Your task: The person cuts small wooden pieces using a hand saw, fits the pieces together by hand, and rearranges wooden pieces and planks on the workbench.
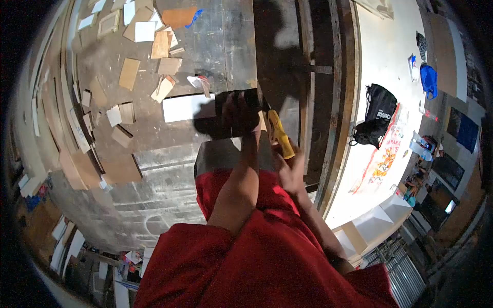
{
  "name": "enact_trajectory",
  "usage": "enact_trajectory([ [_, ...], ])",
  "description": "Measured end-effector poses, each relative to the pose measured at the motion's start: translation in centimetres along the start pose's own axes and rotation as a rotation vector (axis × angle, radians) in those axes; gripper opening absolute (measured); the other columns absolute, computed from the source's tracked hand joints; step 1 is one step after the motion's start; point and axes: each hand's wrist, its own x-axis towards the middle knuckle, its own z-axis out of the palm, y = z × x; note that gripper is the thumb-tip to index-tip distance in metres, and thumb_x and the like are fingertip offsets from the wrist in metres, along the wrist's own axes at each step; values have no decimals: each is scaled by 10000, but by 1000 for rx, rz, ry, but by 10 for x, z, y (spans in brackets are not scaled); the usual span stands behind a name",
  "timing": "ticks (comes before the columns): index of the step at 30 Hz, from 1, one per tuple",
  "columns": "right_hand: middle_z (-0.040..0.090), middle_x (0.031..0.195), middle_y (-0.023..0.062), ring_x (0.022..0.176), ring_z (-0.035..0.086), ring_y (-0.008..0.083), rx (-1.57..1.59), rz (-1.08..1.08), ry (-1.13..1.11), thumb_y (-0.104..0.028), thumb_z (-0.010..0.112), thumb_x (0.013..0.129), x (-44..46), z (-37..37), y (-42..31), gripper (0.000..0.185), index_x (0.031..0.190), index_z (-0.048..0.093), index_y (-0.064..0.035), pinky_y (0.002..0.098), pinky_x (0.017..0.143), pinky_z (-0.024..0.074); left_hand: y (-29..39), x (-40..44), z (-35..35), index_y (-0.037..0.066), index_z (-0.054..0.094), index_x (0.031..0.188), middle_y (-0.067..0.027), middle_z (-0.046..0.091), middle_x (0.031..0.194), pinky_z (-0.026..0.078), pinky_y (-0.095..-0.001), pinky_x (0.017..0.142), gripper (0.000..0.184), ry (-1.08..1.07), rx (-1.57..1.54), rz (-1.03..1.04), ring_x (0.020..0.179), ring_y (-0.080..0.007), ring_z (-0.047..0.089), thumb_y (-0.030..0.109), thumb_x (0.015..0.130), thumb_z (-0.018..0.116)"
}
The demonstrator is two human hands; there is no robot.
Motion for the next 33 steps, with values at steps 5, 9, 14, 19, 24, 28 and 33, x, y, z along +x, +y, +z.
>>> enact_trajectory([
  [5,618,997,39,818,559,83,95,272,-134,-105,635,1024,-12,-33,-70,301,1288,598,36,235,692,456,0,4,2,111,600,1218,-140,609,1254,469,-542,924,422,24,-9,1,1124,-400,584,306,858,707],
  [9,571,819,-30,668,488,46,10,63,-81,-161,650,1030,-17,-17,-36,199,1133,626,8,223,583,379,-1,7,7,111,606,1209,-141,614,1247,473,-543,917,412,35,-8,8,1119,-401,587,296,855,708],
  [14,546,748,-68,633,456,20,81,313,-129,-191,661,1037,-15,-28,-72,174,1037,661,-17,219,545,337,-4,6,12,112,613,1198,-141,620,1239,477,-545,909,399,47,-16,14,1112,-401,592,284,850,708],
  [19,522,714,-74,634,433,22,16,82,-70,-235,667,1031,2,-9,-59,235,1002,662,-1,229,539,322,-4,11,19,112,620,1187,-142,626,1230,481,-547,901,387,50,-17,32,1106,-402,596,272,846,708],
  [24,527,687,-52,617,458,44,-62,38,-56,-331,654,1038,6,-8,-73,375,872,645,5,256,522,348,-5,8,19,112,628,1176,-142,633,1222,485,-548,892,374,62,-1,22,1099,-402,600,260,842,708],
  [28,565,696,-32,623,482,47,-34,81,-37,-349,650,1041,-7,-17,-73,416,845,631,17,253,519,356,-5,2,10,113,633,1168,-143,637,1215,488,-550,886,365,66,7,8,1094,-403,604,250,838,709],
  [33,563,688,-32,608,471,56,-75,-76,-34,-329,665,1035,-2,-8,-53,395,852,639,20,250,525,355,-8,-2,10,113,640,1157,-143,644,1207,493,-551,878,353,65,-1,4,1087,-403,608,238,834,709],
])
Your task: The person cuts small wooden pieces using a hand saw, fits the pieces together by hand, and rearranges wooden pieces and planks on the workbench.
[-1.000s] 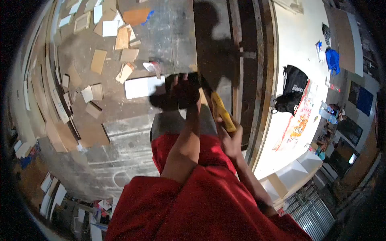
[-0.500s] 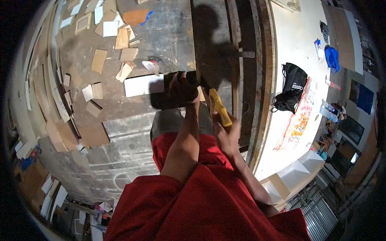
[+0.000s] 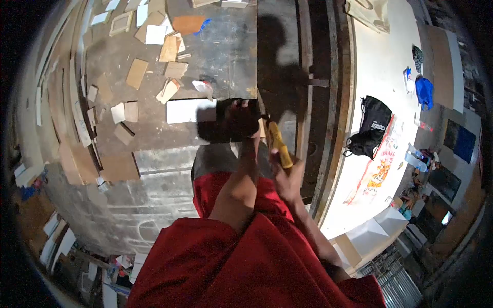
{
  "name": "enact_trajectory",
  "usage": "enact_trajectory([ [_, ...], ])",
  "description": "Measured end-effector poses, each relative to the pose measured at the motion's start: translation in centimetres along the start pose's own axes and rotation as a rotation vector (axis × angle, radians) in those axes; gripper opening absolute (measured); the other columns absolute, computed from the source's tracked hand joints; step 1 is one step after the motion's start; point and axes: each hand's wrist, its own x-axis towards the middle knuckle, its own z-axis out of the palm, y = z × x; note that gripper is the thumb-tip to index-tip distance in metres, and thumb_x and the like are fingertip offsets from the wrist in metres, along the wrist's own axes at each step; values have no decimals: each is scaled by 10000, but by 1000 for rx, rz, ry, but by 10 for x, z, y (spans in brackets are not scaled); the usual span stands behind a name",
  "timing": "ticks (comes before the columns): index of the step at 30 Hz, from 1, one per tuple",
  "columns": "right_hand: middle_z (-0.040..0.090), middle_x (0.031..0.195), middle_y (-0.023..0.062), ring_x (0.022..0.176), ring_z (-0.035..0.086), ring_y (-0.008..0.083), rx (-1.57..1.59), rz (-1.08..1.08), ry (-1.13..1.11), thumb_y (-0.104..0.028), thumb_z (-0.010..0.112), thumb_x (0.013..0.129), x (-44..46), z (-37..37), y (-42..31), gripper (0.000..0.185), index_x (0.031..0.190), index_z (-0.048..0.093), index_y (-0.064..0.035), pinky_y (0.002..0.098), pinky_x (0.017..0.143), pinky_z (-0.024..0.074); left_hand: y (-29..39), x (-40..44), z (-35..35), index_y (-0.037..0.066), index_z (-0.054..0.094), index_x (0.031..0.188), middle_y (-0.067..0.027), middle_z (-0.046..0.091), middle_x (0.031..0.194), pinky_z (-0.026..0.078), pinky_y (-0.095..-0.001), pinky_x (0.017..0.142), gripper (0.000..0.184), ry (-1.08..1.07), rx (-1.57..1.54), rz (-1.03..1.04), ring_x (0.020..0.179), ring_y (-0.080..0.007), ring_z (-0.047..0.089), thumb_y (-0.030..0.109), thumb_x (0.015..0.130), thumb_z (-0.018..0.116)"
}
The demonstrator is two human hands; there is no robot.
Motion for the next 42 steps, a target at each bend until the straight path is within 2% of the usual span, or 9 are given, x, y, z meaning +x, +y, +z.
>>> enact_trajectory([
  [2,553,685,-39,605,467,56,-25,-4,0,-317,675,1030,-6,-3,-3,375,847,633,8,251,530,351,1,0,2,113,643,1153,-143,646,1203,494,-552,874,348,5,-4,-1,1085,-403,610,234,832,709],
  [4,541,695,-49,615,459,50,115,194,-23,-318,680,1027,-9,-12,-3,359,860,635,-3,251,535,340,0,-2,2,113,646,1148,-144,648,1200,496,-553,871,344,1,2,2,1082,-404,612,229,830,709],
  [13,556,707,-56,614,463,31,-19,235,3,-319,668,1038,-15,-2,27,339,894,637,-14,237,528,345,-3,-17,6,114,659,1129,-145,659,1185,503,-556,856,324,-3,22,-13,1070,-405,620,207,823,709],
  [23,545,686,-48,603,473,42,20,150,-30,-315,677,1029,6,1,3,359,856,640,-2,241,530,344,-26,-47,57,114,673,1107,-146,672,1168,512,-559,840,303,38,109,-33,1057,-406,629,183,814,710],
  [28,563,701,-36,624,482,50,-27,206,-39,-305,641,1041,-13,-13,-60,351,897,657,16,253,543,356,-49,-92,97,115,680,1096,-146,678,1159,516,-561,832,294,37,244,-71,1051,-406,633,171,810,710],
  [31,569,706,-23,633,491,65,-22,101,-23,-245,639,1016,3,-6,-21,284,910,653,18,267,552,378,-50,-84,107,117,686,1104,-143,686,1143,513,-559,855,304,-51,179,-80,1032,-407,639,167,805,705],
  [36,583,721,-15,629,507,78,-203,9,-25,-206,649,996,7,-1,18,241,946,660,29,281,536,392,-11,-13,22,121,701,1094,-134,697,1132,506,-548,885,278,48,-28,-21,1025,-402,648,153,819,680],
  [37,581,718,-16,626,505,74,-105,104,-56,-224,660,1000,5,-10,-24,261,956,665,34,276,534,393,-4,3,12,121,704,1090,-133,698,1133,505,-546,888,272,57,-65,-14,1027,-401,650,152,822,676],
  [42,590,718,-21,640,513,55,-63,89,97,-277,693,1005,26,2,51,322,940,667,37,255,539,392,8,23,-5,116,716,1071,-132,704,1145,505,-551,906,234,42,-113,-12,1043,-402,656,161,855,639],
])
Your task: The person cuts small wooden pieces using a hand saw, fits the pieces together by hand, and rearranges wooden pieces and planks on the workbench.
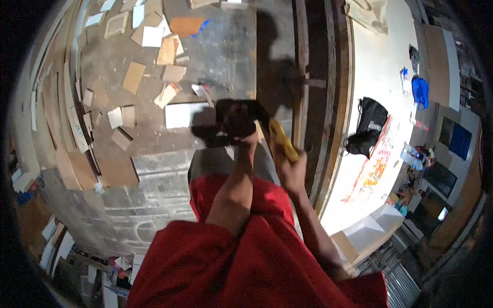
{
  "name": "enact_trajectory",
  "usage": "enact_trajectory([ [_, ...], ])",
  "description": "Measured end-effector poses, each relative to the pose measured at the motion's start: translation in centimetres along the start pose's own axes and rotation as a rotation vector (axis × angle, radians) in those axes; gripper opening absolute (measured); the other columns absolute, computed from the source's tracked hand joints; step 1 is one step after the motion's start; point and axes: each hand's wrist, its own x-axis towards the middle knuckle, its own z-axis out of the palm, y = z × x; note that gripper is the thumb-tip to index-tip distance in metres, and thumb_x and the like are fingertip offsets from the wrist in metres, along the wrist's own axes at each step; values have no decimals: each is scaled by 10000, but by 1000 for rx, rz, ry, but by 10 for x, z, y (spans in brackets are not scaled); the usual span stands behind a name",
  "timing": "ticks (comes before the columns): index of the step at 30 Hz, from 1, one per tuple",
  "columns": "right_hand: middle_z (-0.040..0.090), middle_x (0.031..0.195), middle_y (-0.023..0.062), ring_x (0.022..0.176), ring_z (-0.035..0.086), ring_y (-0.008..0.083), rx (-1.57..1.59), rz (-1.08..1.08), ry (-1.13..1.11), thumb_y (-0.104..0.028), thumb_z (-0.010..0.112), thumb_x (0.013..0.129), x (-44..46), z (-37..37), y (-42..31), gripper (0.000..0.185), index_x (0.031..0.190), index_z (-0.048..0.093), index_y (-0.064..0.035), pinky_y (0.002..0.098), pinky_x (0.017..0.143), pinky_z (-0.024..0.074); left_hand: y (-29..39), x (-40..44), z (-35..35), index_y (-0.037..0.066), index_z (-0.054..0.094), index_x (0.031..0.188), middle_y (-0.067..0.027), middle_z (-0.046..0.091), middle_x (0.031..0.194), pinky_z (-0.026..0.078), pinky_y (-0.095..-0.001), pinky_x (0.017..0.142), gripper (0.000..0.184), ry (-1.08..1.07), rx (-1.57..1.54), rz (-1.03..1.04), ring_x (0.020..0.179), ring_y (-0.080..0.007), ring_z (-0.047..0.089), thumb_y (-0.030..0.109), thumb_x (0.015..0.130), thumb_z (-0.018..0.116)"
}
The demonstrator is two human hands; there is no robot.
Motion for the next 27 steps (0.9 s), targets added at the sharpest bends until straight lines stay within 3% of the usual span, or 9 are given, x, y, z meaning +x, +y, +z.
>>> enact_trajectory([
  [2,601,735,-22,654,522,52,-5,-65,51,-277,693,1005,9,12,20,311,937,665,25,250,549,396,-2,-1,1,117,715,1071,-131,702,1143,504,-550,904,233,-9,23,9,1042,-401,654,165,856,638],
  [6,590,709,-32,653,521,48,51,-3,-159,-254,685,1009,-34,-20,-71,282,917,668,12,246,553,395,-1,-3,4,118,712,1069,-130,698,1140,503,-549,900,231,-15,35,1,1040,-399,651,173,859,636],
  [10,593,709,-28,630,511,52,149,42,-78,-276,687,1013,3,-1,-28,308,900,673,10,250,541,387,0,0,4,119,709,1068,-129,694,1137,501,-548,896,229,-17,41,-1,1037,-397,647,181,861,633],
  [12,586,693,-28,609,502,49,-70,-56,-65,-290,675,1021,3,1,4,319,891,664,1,250,521,372,-1,-1,1,119,707,1068,-129,692,1135,500,-548,894,228,-26,48,3,1036,-396,646,184,862,632],
  [14,573,673,-30,584,490,48,-132,-93,-77,-295,663,1028,-1,-1,-8,322,881,653,-9,252,500,358,0,-3,0,120,706,1067,-128,689,1134,499,-547,892,227,-22,50,-10,1035,-395,644,188,864,631],
  [20,545,642,-39,534,453,40,104,29,-210,-265,643,1036,9,9,-51,302,864,635,-17,252,470,340,-5,-1,0,121,701,1065,-127,683,1129,497,-546,886,225,-33,74,-22,1031,-393,639,200,867,627],
  [22,541,639,-44,535,457,41,0,-20,-174,-254,644,1036,6,10,-47,286,865,635,-25,250,472,338,-7,-2,0,122,700,1064,-126,681,1128,496,-545,884,225,-36,82,-29,1030,-392,637,204,869,626],
  [24,544,650,-49,541,462,42,146,81,-173,-251,653,1033,5,7,-49,272,867,640,-36,250,478,338,-5,-2,5,122,698,1064,-126,679,1126,495,-545,882,225,-37,87,-39,1029,-391,635,208,870,625],
  [27,552,663,-49,548,468,42,160,64,-176,-246,665,1028,6,5,-33,260,869,642,-42,247,485,341,-2,-4,9,123,696,1063,-125,675,1124,494,-544,879,224,-36,92,-46,1027,-389,632,214,872,623],
])
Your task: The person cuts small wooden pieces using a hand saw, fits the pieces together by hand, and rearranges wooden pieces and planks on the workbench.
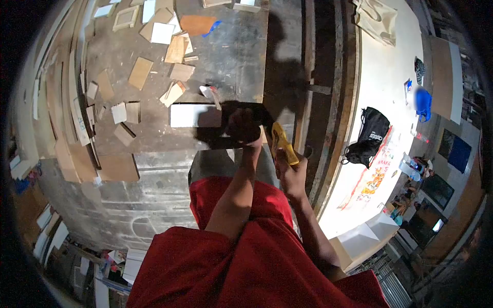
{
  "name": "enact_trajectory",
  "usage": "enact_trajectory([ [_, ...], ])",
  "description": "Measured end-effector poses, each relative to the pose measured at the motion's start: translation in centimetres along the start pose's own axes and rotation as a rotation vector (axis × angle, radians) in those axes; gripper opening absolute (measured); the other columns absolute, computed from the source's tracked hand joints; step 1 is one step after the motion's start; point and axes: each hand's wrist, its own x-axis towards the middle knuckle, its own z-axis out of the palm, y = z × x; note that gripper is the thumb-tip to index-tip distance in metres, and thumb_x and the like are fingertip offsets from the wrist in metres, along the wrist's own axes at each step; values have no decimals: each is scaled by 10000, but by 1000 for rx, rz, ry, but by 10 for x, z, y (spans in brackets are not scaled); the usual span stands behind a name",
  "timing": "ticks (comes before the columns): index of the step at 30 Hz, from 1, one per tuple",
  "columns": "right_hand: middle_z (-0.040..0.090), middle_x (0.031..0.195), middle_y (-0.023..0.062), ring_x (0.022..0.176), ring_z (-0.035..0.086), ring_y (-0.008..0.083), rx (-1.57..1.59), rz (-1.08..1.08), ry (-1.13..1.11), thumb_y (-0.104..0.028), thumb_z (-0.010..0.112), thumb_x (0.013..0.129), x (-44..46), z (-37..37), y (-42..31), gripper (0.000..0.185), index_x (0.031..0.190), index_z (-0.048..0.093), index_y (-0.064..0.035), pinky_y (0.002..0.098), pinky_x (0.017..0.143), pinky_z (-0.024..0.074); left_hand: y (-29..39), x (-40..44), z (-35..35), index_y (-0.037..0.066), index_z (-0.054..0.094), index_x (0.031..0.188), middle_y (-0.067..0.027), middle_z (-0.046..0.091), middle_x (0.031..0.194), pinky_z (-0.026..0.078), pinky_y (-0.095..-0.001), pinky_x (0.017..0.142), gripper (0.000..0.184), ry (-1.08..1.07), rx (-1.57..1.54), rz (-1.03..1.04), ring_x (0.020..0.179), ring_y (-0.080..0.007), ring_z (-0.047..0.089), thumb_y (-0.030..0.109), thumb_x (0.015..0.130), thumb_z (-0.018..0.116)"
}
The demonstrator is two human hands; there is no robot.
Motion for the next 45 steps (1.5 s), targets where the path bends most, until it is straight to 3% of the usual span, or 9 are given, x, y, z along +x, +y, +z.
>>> enact_trajectory([
  [6,561,682,-52,575,472,40,-169,-56,79,-226,668,1025,-31,-15,20,253,895,658,-9,244,503,340,4,-3,2,124,691,1061,-124,669,1119,491,-543,873,223,7,7,-13,1023,-387,627,226,875,619],
  [13,550,673,-59,573,472,48,-46,-38,18,-258,648,1027,-32,-7,-31,291,899,658,4,245,505,346,2,-3,5,126,686,1058,-122,662,1113,488,-541,866,224,14,11,-2,1019,-383,621,239,880,615],
  [18,583,729,-39,605,495,55,-135,82,32,-255,671,1017,-54,-21,-35,276,934,674,8,239,521,362,4,-3,5,127,682,1057,-121,656,1109,486,-540,861,224,18,11,5,1016,-381,617,249,883,612],
  [22,591,750,-25,623,498,57,-56,-40,55,-253,686,1009,-29,-16,-22,276,939,670,13,236,531,375,4,-3,7,128,679,1056,-120,652,1106,484,-539,857,225,29,18,10,1013,-379,613,257,885,609],
  [25,588,738,-24,617,492,53,-94,-306,302,-238,679,1010,-24,-3,17,268,912,653,10,242,524,367,3,-6,4,129,677,1055,-119,649,1104,483,-538,854,226,25,16,15,1012,-378,611,263,887,607],
  [27,573,705,-36,600,479,42,-113,32,-13,-234,662,1017,-41,-16,-51,268,887,647,0,243,511,351,7,-1,9,129,676,1054,-119,647,1102,482,-538,852,226,36,19,13,1010,-377,609,267,888,606],
  [29,554,672,-49,583,468,33,-130,56,48,-244,666,1017,-68,-32,-41,268,866,651,-23,240,500,333,4,-3,5,130,674,1053,-118,645,1101,481,-537,850,227,18,23,10,1009,-376,607,271,889,605],
  [34,542,653,-53,557,465,35,-99,-10,67,-254,672,1018,-25,-15,33,257,875,663,-41,245,489,334,0,-6,-6,131,670,1052,-117,639,1097,479,-536,844,229,4,31,15,1006,-373,603,281,893,602],
  [45,544,659,-44,544,466,46,-116,-84,-85,-274,636,1046,-6,-2,-22,297,860,621,-43,250,480,350,-4,-4,-6,134,662,1048,-114,627,1088,474,-533,833,235,-39,71,14,999,-368,593,302,899,595],
])
